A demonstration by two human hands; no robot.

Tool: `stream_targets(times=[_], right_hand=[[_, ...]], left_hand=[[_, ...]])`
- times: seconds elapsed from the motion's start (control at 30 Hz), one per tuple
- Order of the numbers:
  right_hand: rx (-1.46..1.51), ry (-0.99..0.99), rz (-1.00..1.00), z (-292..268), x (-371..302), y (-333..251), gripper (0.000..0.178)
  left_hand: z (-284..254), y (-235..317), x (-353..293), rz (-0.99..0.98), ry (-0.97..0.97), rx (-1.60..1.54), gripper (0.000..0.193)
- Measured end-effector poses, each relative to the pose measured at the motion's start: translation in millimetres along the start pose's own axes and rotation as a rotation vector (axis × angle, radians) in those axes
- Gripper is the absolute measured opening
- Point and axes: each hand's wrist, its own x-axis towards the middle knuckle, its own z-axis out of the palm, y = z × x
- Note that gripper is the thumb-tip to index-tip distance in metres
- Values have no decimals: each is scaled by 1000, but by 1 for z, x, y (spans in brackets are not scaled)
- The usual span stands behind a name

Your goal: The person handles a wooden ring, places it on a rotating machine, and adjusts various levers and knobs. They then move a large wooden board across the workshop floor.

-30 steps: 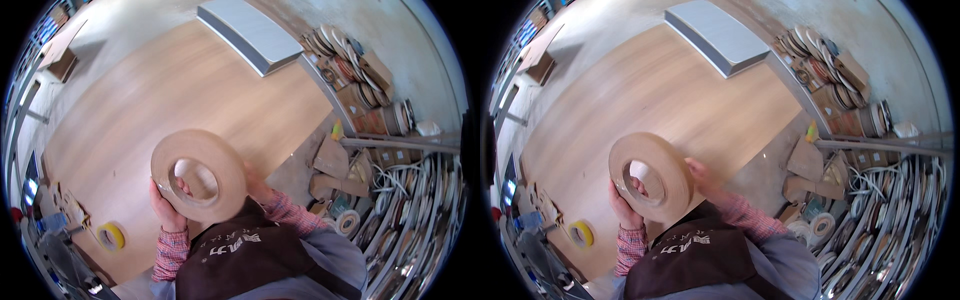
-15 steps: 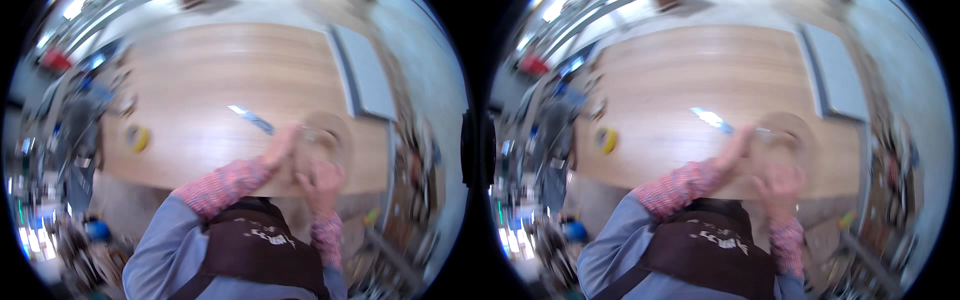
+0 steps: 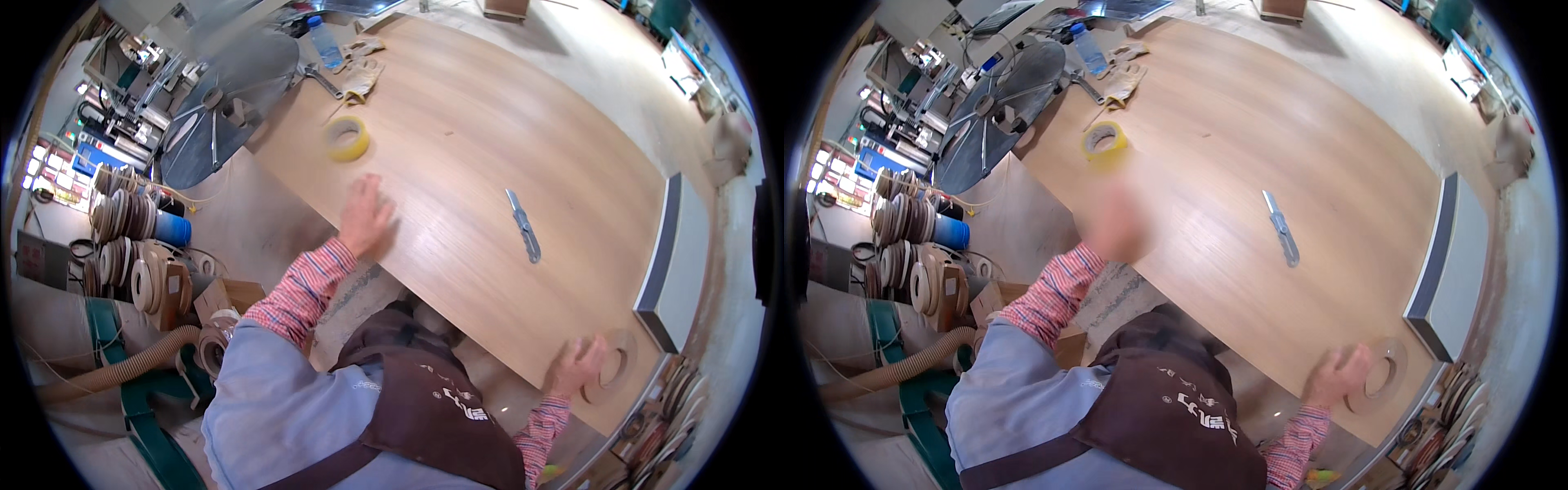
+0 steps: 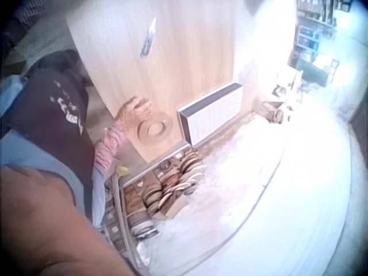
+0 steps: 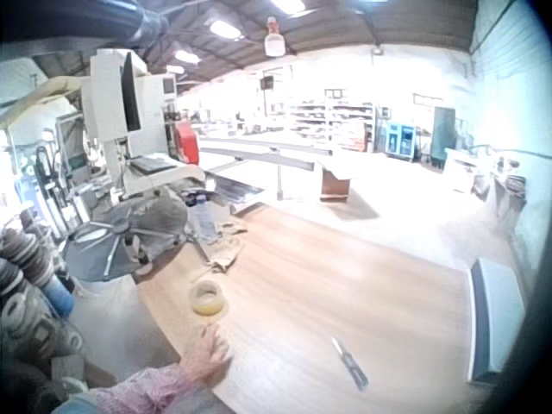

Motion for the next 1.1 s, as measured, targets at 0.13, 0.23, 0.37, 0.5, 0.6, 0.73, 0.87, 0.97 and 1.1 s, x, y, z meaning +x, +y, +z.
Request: stream_targets(times=[0.13,0.23,0.37,0.5,0.6,0.73,0.87,0.97,1.1], right_hand=[[168,-127,-225,28,34,-82,50],[271,-78,-221,73,74,-131,46],[215,-229,-183,111,101,-167,29],[376,-118,-296,121,103,-192,14],[432,-93,-353,124,103,-215,10],[535,-67,-404,131,109,-252,11],[418,-95,-390,148,105,-277,17],[351,-110,-298,154,86,-272,21],[475,-109,-24,139,36,-261,31]], left_hand=[[-32,-56,41,13,44,199,48],[-31,-79,74,13,-59,353,31],[-11,-119,105,81,92,378,14],[0,-154,101,95,98,335,12],[-2,-154,82,106,130,269,11],[-14,-142,50,28,147,243,18],[-23,-151,48,65,129,337,21],[-21,-154,60,110,120,324,21],[-28,-130,66,167,91,342,41]])
